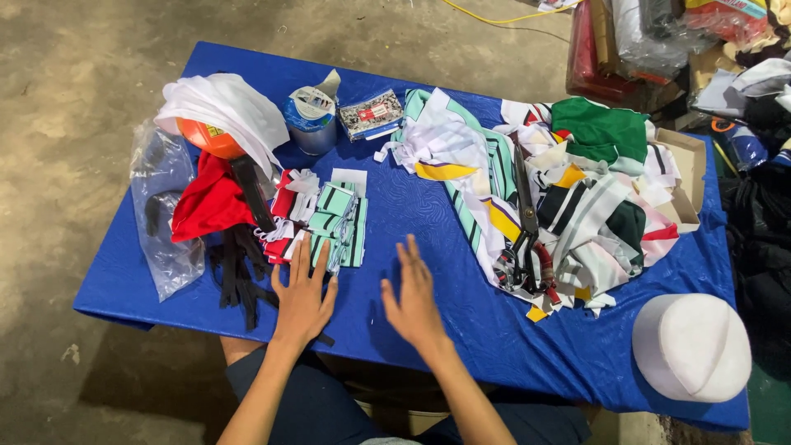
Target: The person unfolds a striped green and white fabric on a blue table and uses shears to cut it into strips. They handle the fabric and the shears throughout the process, cutting along the fabric's edge.
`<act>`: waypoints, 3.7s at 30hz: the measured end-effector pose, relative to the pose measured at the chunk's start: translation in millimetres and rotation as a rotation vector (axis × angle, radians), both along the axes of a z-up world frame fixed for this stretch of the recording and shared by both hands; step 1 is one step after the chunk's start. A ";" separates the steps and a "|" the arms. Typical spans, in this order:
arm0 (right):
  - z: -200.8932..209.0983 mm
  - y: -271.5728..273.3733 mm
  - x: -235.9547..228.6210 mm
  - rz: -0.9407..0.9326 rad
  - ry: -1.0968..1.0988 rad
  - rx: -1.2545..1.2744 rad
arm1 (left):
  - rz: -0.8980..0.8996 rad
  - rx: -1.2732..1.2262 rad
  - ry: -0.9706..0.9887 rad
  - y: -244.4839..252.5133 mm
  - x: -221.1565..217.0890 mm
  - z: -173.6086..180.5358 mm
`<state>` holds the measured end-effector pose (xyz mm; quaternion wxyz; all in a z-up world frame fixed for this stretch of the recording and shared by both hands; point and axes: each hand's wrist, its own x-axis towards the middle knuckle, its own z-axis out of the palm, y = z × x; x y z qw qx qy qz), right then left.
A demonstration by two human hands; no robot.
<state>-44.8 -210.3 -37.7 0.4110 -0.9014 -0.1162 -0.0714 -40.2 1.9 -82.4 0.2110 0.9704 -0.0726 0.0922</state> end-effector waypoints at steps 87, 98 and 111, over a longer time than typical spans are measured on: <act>-33.9 81.0 35.0 0.175 -0.532 -0.281 | 0.476 -0.242 -0.328 20.1 31.1 -6.4; -57.3 74.8 38.0 0.258 -0.425 -0.315 | 0.477 -0.122 -0.239 14.9 34.8 -43.2; 5.5 -19.9 -11.9 -0.009 -0.262 0.039 | 0.146 -0.274 -0.260 -51.7 -52.2 28.0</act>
